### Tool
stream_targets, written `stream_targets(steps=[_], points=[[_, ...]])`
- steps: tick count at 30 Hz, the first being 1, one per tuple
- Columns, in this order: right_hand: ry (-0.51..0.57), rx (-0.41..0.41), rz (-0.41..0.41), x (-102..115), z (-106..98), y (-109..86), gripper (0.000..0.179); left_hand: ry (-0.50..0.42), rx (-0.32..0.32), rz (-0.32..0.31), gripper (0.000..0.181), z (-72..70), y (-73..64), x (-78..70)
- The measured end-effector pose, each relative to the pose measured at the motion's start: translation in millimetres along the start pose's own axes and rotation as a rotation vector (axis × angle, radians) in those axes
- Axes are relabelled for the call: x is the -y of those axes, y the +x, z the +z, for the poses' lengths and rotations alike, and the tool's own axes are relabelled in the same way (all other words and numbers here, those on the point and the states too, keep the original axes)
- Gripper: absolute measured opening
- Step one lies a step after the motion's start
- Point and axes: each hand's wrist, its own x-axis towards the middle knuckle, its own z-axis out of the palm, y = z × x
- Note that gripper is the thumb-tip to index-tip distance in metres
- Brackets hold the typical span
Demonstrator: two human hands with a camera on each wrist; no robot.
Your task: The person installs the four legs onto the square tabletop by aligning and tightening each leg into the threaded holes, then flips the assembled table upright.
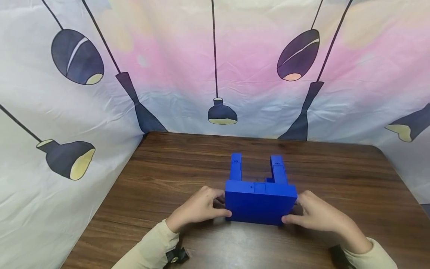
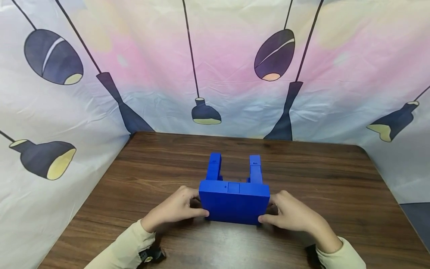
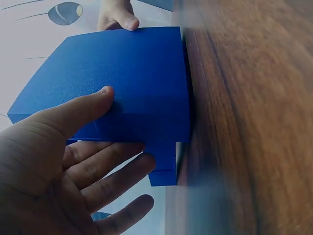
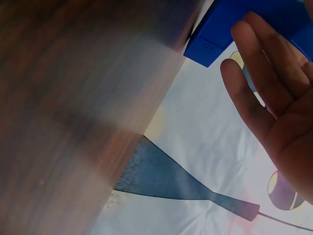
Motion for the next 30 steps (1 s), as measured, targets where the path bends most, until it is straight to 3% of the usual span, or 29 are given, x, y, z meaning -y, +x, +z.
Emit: stream_targets(steps=[5, 10, 17, 19, 25, 27, 30], points=[[-0.009, -0.054, -0.058, -2, -1, 0.7, 0.009, -0.050, -0.005, -0.004, 0.025, -7.5, -1.2, -4.0], [0.038, -0.070, -0.089, -5, -5, 1.2, 0.022, -0.104, -0.027, 0.020, 0.022, -13.7, -0.3, -6.0], [0.265, -0.058, -0.054, -4, -10, 3.6, 0.031, -0.213, -0.076, 0.031, 0.023, -20.0, 5.7, -5.7], [0.336, -0.057, -0.032, -4, -11, 5.3, 0.032, -0.275, -0.078, 0.011, 0.026, -21.1, 8.0, -5.5], [0.393, -0.088, 0.092, -2, -10, 14.3, 0.023, -0.409, -0.117, -0.090, 0.030, -20.3, 18.4, -0.7], [0.425, -0.096, 0.155, -2, -10, 16.4, 0.027, -0.424, -0.132, -0.125, 0.032, -19.7, 22.9, 1.5], [0.520, -0.098, 0.271, -2, -11, 19.4, 0.050, -0.445, -0.149, -0.183, 0.034, -19.3, 29.9, 2.9]])
